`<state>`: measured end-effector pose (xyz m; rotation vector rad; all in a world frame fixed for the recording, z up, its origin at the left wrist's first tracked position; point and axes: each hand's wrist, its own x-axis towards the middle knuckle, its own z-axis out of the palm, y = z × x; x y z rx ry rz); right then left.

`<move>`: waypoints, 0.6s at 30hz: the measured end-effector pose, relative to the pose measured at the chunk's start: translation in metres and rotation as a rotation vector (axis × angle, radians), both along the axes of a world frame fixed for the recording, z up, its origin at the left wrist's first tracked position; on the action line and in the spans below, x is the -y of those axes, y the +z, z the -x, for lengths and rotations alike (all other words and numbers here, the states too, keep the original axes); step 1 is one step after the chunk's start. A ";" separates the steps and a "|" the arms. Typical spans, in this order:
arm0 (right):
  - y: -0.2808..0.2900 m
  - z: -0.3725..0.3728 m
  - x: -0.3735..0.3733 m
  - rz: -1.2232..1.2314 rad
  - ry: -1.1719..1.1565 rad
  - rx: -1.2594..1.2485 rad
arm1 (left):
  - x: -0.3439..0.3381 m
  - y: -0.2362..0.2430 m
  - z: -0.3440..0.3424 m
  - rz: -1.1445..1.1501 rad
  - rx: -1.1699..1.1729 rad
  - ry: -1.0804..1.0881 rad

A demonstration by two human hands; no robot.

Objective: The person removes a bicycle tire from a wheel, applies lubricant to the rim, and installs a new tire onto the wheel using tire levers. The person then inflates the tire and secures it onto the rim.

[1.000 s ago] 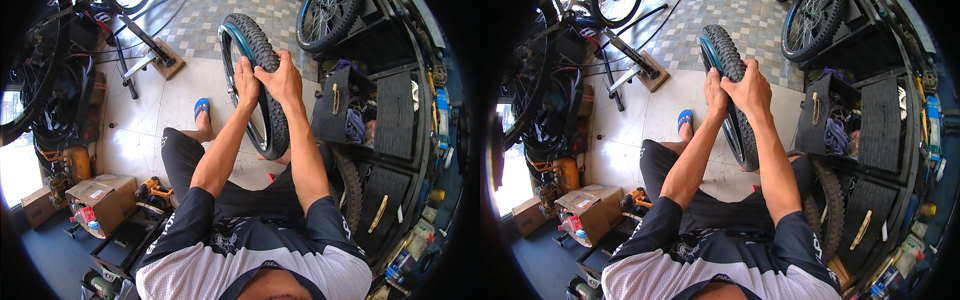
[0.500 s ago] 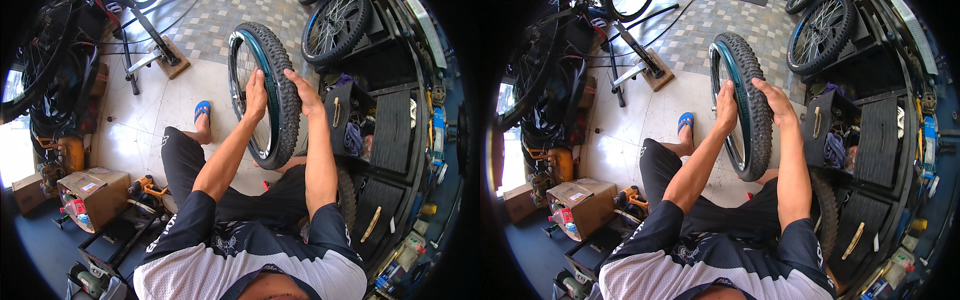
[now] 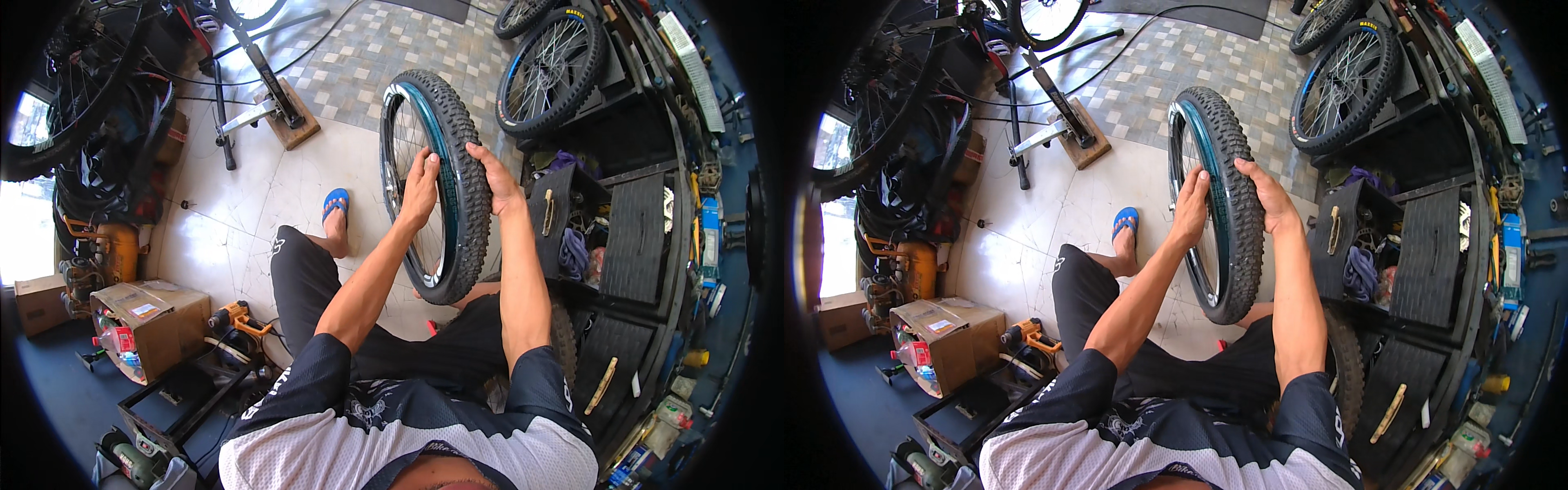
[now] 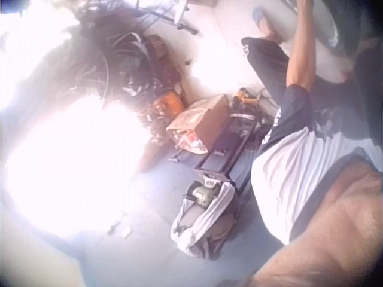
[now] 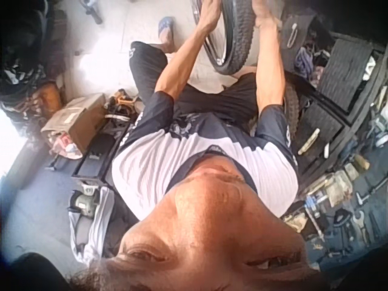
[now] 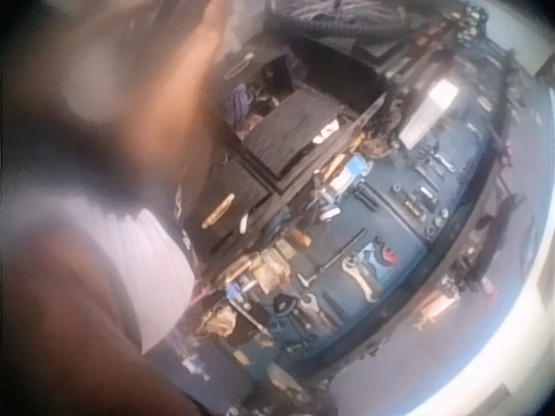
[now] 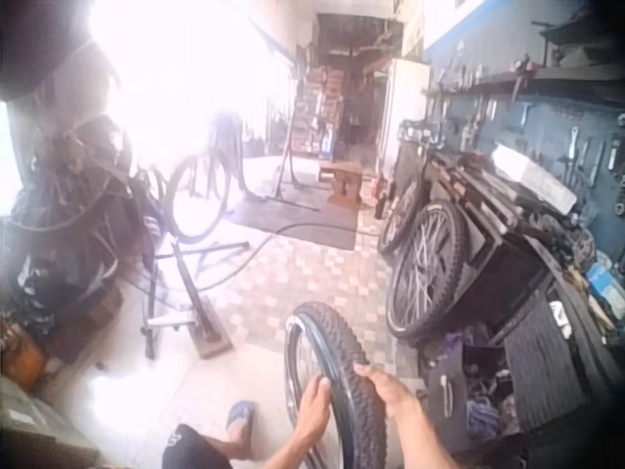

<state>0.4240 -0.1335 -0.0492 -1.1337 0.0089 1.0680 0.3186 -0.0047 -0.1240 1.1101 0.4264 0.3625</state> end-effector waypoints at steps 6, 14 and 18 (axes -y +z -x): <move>0.008 0.005 -0.005 0.046 -0.010 0.035 | -0.006 -0.009 0.005 -0.044 -0.012 -0.088; 0.024 0.009 -0.017 0.181 0.055 0.149 | 0.001 -0.004 0.017 -0.016 0.008 -0.118; 0.014 -0.007 -0.018 0.132 0.131 0.157 | -0.003 0.000 0.017 0.030 0.062 -0.129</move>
